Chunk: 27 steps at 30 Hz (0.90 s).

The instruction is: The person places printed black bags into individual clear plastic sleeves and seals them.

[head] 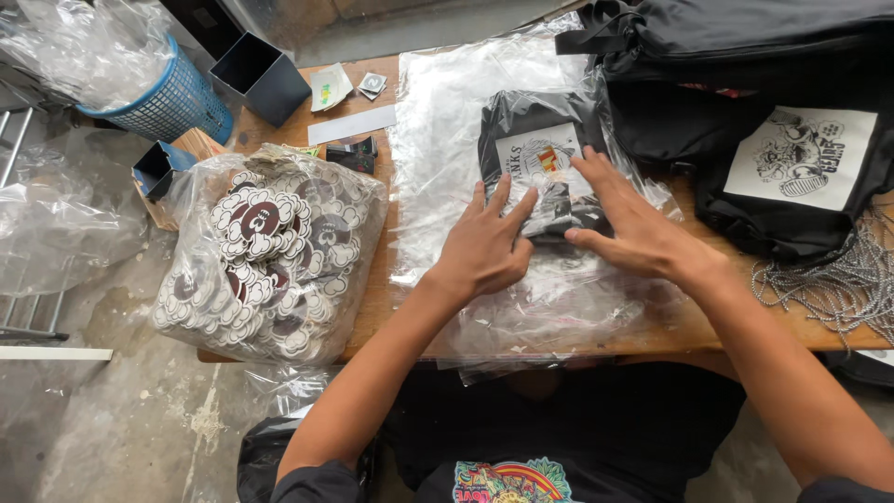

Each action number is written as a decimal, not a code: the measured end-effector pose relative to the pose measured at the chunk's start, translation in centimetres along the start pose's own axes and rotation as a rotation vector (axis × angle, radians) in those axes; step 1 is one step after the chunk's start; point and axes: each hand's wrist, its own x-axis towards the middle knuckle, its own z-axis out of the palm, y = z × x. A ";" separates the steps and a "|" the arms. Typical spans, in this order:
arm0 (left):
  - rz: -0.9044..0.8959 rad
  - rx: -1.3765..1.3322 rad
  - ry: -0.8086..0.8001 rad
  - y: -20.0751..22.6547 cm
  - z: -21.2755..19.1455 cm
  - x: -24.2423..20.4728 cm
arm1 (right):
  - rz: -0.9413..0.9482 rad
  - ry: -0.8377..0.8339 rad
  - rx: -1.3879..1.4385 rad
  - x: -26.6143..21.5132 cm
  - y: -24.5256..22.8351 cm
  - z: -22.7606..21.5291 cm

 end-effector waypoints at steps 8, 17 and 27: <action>0.214 0.058 0.091 -2.5 -1.2 2.2 | -0.360 0.426 -0.935 2.6 -1.5 3.0; 0.148 -0.391 1.207 -1.9 -9.1 -5.1 | -0.429 0.751 -0.437 4.1 -4.1 -5.1; -0.094 -0.725 0.971 -0.8 -11.0 -16.4 | -0.190 0.767 0.471 1.6 -2.1 -0.5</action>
